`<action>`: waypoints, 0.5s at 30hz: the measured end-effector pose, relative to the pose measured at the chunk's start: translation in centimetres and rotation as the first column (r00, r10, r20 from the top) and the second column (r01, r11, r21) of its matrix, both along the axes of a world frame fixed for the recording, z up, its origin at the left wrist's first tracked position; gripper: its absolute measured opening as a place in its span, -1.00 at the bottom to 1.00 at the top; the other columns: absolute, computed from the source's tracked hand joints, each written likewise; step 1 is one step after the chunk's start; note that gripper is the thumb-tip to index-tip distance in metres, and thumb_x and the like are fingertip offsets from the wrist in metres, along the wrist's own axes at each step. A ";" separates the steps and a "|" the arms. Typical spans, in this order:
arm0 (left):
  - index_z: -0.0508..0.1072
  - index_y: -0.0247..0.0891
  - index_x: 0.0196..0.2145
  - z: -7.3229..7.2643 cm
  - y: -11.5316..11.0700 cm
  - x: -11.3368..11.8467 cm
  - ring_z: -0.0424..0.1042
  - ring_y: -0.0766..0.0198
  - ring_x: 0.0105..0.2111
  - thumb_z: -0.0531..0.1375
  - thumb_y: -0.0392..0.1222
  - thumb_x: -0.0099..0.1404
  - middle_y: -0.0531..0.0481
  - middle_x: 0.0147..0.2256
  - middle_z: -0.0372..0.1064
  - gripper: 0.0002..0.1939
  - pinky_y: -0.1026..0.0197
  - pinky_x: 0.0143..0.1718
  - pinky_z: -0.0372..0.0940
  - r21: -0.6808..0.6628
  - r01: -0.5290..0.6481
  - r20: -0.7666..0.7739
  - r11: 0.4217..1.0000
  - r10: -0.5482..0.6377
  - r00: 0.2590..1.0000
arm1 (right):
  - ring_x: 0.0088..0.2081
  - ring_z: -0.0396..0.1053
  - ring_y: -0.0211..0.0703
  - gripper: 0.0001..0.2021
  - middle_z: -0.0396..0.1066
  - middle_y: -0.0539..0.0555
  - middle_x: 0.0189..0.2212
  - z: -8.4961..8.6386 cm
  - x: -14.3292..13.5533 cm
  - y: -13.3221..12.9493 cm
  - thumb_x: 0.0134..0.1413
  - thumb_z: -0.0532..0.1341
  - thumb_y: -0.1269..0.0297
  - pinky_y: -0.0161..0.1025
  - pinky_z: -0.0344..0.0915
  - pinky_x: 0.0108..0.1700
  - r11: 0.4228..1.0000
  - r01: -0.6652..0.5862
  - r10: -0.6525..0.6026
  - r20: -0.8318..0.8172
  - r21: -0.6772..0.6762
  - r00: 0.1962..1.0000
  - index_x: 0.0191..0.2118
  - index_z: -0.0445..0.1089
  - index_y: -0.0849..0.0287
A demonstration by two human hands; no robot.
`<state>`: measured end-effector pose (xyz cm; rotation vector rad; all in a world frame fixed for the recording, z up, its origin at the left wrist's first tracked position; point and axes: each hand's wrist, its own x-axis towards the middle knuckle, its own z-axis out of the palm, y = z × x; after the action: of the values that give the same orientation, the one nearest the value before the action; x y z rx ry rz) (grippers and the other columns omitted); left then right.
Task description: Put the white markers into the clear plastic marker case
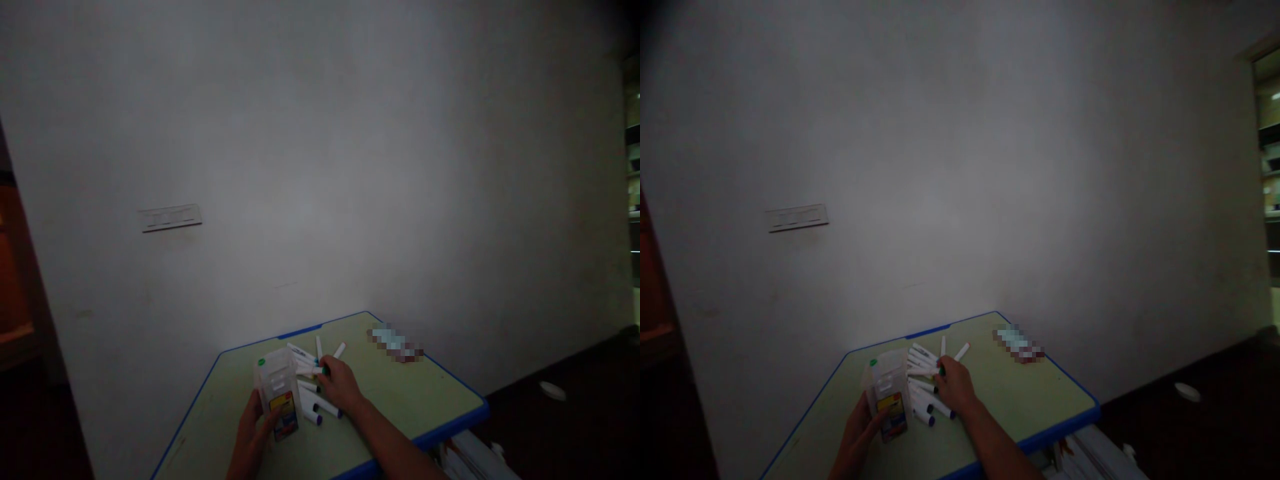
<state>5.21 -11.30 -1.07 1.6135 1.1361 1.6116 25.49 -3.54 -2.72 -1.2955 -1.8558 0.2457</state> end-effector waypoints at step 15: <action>0.36 -0.29 -0.15 0.7 -0.6 0.6 0.42 -0.01 -0.22 0.24 0.07 0.01 -0.14 -0.22 0.45 -0.50 0.09 -0.22 0.33 0.014 -0.031 -0.009 0.999 0.031 0.999 | -0.32 0.32 -0.14 -0.87 0.42 0.05 -0.38 -0.6 0.0 0.5 -0.03 0.14 0.31 -0.33 0.06 -0.33 0.996 0.058 -0.055 0.053 -0.073 0.997 -0.29 0.32 0.14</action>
<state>5.81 -11.85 -0.36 1.6214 1.1628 1.6364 25.48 -3.09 -3.32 -1.4150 -1.8653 0.2557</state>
